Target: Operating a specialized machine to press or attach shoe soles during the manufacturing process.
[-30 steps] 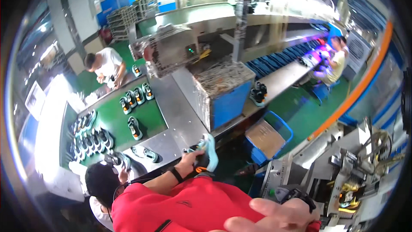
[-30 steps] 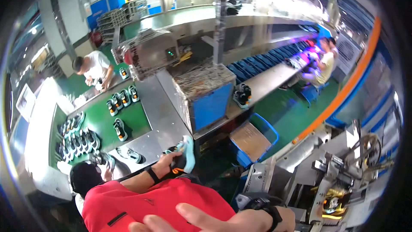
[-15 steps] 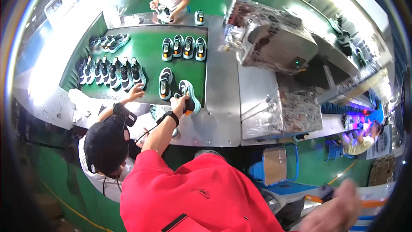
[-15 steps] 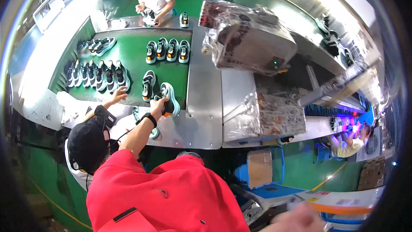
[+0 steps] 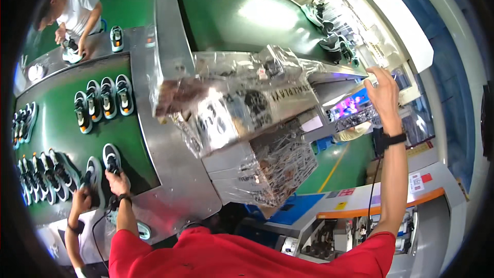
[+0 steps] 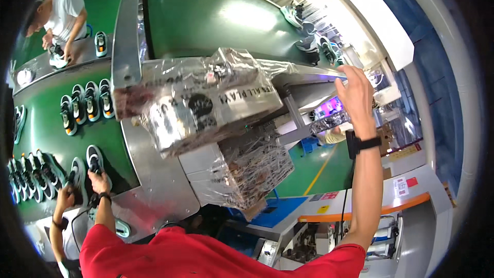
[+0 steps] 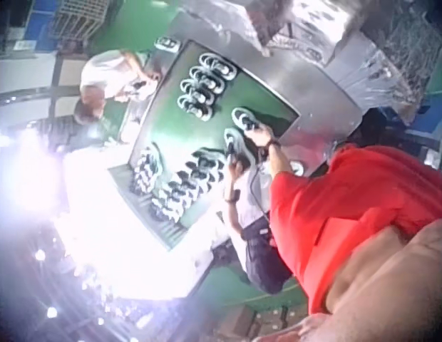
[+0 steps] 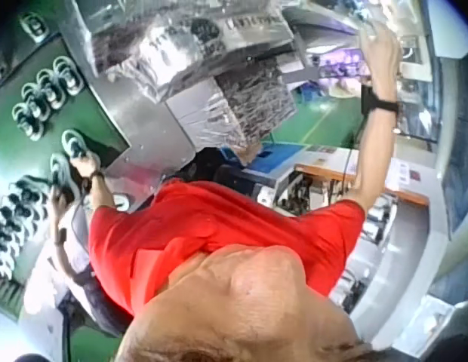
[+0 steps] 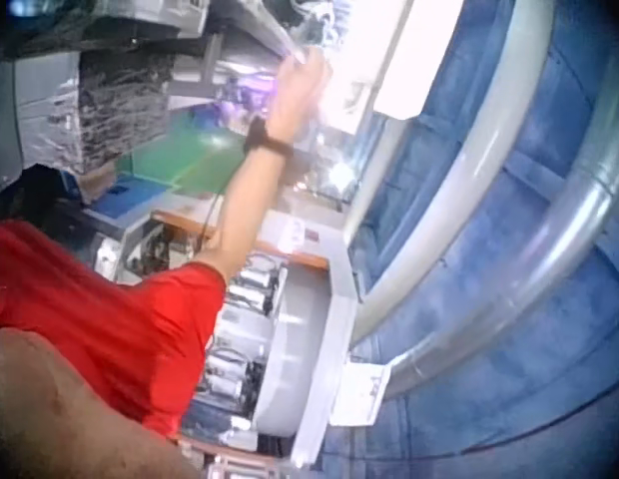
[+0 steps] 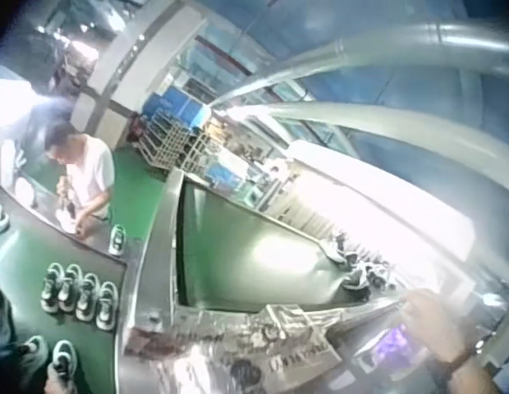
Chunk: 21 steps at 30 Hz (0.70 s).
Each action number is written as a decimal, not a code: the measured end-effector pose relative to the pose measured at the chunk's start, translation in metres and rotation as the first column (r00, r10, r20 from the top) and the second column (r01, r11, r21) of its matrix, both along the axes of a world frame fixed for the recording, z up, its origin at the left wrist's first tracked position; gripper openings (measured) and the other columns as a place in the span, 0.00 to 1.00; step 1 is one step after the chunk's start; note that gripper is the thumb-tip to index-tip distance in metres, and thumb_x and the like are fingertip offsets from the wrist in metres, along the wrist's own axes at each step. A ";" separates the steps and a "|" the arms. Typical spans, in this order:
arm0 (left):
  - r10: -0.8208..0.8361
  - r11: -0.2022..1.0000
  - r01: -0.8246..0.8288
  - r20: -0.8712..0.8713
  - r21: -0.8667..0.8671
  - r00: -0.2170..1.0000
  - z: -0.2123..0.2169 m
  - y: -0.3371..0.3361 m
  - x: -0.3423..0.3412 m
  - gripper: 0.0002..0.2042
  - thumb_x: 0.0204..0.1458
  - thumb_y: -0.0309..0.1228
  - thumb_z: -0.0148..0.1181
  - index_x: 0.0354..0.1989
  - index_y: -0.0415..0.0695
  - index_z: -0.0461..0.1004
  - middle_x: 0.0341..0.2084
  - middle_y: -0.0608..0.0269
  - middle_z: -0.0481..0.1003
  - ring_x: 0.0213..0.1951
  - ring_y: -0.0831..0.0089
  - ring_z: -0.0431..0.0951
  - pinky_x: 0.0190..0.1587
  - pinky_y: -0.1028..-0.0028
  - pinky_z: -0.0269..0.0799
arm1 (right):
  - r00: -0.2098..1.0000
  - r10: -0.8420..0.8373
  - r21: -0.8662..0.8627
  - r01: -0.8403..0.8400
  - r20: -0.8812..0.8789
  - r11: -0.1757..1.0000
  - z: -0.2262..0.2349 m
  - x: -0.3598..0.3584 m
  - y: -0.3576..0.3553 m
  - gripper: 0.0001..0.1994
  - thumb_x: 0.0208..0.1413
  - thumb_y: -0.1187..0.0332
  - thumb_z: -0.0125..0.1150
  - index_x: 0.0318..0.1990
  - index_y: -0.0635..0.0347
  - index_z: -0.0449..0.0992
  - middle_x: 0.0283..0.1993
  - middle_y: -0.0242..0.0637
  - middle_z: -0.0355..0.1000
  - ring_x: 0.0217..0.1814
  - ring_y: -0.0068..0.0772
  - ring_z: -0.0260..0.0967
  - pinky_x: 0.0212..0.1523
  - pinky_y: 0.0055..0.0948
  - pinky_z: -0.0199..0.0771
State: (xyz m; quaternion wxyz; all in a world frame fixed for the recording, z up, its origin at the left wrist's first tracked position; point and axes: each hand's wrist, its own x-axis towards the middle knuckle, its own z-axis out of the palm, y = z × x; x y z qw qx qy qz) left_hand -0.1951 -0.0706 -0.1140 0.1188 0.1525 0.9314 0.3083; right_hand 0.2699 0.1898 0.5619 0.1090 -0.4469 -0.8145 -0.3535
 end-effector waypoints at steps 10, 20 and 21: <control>0.046 0.998 -0.046 -0.014 0.037 0.999 -0.010 0.005 0.001 0.29 0.52 0.44 0.61 0.62 0.52 0.60 0.46 0.46 0.75 0.43 0.45 0.77 0.44 0.55 0.71 | 0.958 0.042 -0.044 -0.031 0.283 0.999 -0.025 0.000 0.156 0.29 0.36 0.81 0.66 0.52 0.57 0.70 0.52 0.42 0.70 0.57 0.47 0.65 0.57 0.39 0.67; -0.072 0.973 0.055 0.069 0.223 0.995 -0.095 -0.030 -0.037 0.33 0.51 0.32 0.60 0.66 0.50 0.54 0.52 0.47 0.72 0.52 0.49 0.73 0.54 0.58 0.67 | 0.951 0.066 -0.031 -0.059 0.303 0.998 -0.076 -0.001 0.246 0.25 0.33 0.79 0.67 0.45 0.56 0.70 0.44 0.40 0.67 0.53 0.46 0.65 0.50 0.40 0.70; -0.018 0.994 0.009 0.082 0.105 0.996 -0.080 -0.024 -0.041 0.33 0.51 0.28 0.60 0.66 0.53 0.54 0.51 0.47 0.72 0.51 0.49 0.74 0.53 0.58 0.67 | 0.947 0.055 0.003 -0.059 0.317 0.998 -0.076 -0.003 0.246 0.25 0.33 0.78 0.69 0.44 0.56 0.70 0.42 0.40 0.67 0.52 0.46 0.65 0.48 0.41 0.70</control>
